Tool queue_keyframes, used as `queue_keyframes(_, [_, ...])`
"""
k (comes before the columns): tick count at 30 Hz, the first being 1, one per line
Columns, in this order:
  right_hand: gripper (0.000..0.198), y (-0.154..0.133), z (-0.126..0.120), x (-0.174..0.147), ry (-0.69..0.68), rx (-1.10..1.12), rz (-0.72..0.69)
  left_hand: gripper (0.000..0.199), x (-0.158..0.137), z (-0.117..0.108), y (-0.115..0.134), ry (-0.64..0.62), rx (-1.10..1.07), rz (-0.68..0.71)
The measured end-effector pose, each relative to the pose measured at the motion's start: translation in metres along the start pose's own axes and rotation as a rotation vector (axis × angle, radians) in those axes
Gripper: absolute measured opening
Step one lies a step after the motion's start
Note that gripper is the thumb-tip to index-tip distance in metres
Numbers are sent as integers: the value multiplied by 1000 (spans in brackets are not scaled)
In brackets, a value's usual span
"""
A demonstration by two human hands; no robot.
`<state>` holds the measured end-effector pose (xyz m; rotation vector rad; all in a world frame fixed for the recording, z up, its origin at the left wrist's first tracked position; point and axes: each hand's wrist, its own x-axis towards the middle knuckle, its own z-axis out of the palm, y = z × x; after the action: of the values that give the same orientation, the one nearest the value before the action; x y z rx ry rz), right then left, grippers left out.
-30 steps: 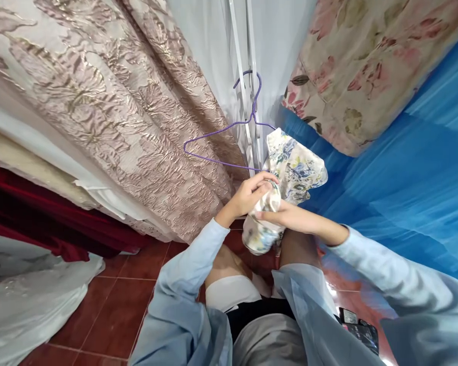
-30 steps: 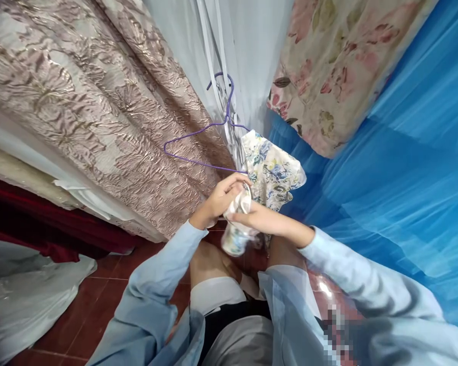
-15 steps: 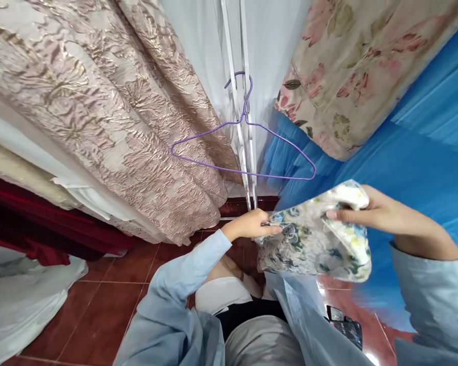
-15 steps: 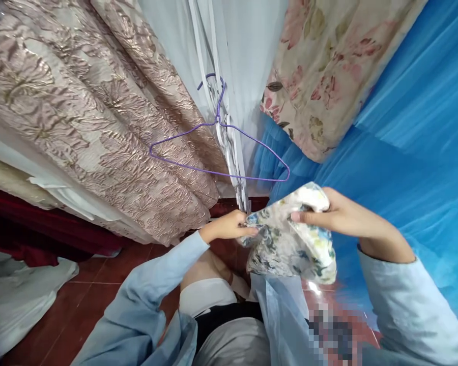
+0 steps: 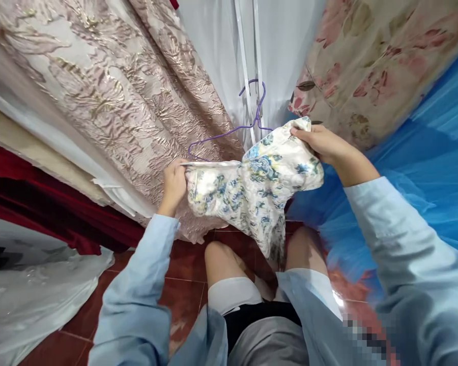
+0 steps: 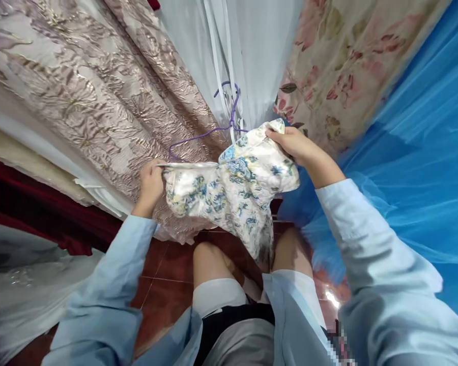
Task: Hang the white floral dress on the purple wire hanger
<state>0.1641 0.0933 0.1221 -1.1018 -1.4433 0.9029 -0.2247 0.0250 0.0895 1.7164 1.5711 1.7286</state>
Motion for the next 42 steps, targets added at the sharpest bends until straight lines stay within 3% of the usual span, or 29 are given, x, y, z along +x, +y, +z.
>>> queue_keyframes(3, [27, 1, 12, -5, -14, 26, 52, 25, 29, -14, 2, 15, 156, 51])
queue_keyframes(6, [31, -1, 13, -11, -9, 41, 36, 27, 66, -12, -2, -18, 184, 30])
queue_keyframes(8, [30, -2, 12, -12, -25, 53, 35, 26, 94, 2, -1, -9, 136, -20])
queue_keyframes(11, [29, 0, 11, -8, -45, 67, 50, 23, 131, 41, 11, 7, -2, -60])
queue_keyframes(13, [29, 4, 8, -5, -45, 42, 75, 17, 143, 71, 26, -76, -134, -78])
queue_keyframes(17, [35, 21, -1, -9, 119, -177, 15, 16, 122, 109, 54, -284, -415, -121])
queue_keyframes(20, [41, 32, -6, -32, 297, -354, -197, 9, 88, 105, 57, -289, -473, -163])
queue_keyframes(23, [34, 35, -7, -58, 282, -499, -330, 5, 61, 91, 50, -315, -396, -174])
queue_keyframes(27, [34, 31, -12, -63, 303, -543, -329, 7, 50, 89, 48, -343, -257, -29])
queue_keyframes(32, [30, 18, -32, -39, 360, -348, -300, 10, 69, 119, 81, -348, -86, 246])
queue_keyframes(36, [27, -7, -56, -71, 359, -187, -128, 20, 73, 141, 101, -358, -40, 405])
queue_keyframes(38, [29, -22, -67, -109, 220, -92, 66, 25, 61, 142, 95, -342, -97, 387])
queue_keyframes(40, [30, -34, -74, -152, -94, -61, 179, 28, 43, 136, 79, -273, -185, 291])
queue_keyframes(41, [24, -37, -76, -172, -285, -60, 208, 28, 34, 132, 68, -203, -246, 212])
queue_keyframes(42, [32, -39, -76, -188, -493, -19, 219, 27, 25, 127, 58, -110, -320, 114])
